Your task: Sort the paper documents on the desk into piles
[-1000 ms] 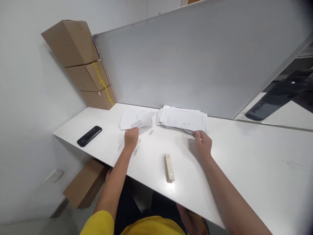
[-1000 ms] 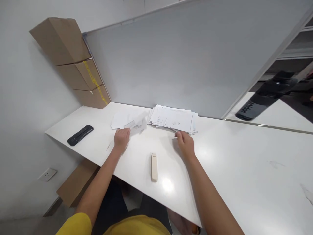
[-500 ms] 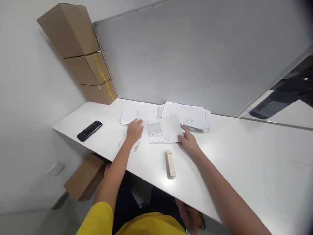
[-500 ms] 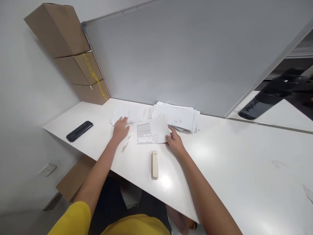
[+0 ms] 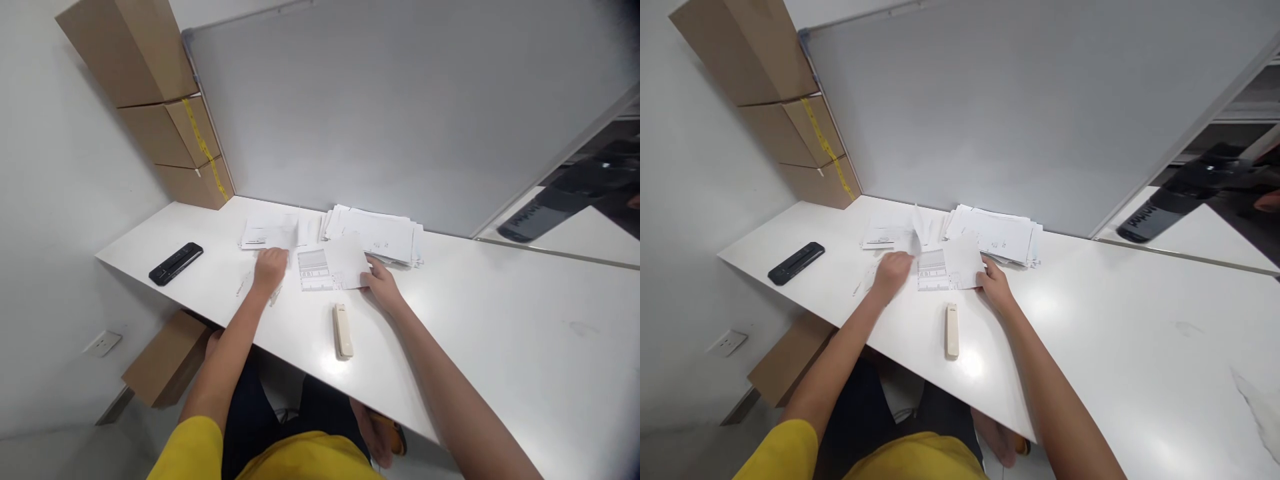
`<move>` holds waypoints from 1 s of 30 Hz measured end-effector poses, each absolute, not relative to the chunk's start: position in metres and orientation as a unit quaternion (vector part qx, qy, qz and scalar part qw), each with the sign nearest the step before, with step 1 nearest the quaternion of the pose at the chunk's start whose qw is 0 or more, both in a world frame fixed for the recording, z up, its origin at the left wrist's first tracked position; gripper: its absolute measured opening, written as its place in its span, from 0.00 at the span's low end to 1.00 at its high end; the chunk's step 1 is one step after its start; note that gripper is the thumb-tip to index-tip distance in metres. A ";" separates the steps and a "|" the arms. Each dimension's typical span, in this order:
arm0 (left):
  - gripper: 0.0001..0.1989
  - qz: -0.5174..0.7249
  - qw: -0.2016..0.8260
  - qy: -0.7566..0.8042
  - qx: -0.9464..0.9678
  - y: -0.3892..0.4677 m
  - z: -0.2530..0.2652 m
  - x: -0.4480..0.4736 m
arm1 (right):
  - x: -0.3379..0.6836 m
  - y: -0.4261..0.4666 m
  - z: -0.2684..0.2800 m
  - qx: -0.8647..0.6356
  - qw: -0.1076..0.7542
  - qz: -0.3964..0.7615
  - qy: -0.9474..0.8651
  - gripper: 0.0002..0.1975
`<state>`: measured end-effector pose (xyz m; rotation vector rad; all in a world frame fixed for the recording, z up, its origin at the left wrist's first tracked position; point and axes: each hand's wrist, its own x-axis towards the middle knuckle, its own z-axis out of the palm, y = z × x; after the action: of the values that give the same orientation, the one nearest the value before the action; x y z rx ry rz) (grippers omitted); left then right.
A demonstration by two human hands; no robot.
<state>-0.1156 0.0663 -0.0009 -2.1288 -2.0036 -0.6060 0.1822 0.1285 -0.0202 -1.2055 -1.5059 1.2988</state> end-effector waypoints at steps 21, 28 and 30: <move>0.49 -0.368 -0.021 -0.677 -0.638 0.046 0.002 -0.074 | 0.186 0.135 -0.029 -0.372 0.529 0.512 -0.565 0.17; 0.38 -0.281 -0.203 -0.672 -0.655 0.040 0.012 -0.075 | 0.184 0.134 -0.029 -0.376 0.524 0.514 -0.566 0.21; 0.39 -0.300 -0.217 -0.673 -0.640 0.039 0.014 -0.075 | 0.184 0.134 -0.029 -0.363 0.517 0.514 -0.581 0.22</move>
<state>-0.0750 0.0394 0.0141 -2.3473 -2.4672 -1.0997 0.1836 0.1344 -0.0292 -0.8702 -1.3938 1.2336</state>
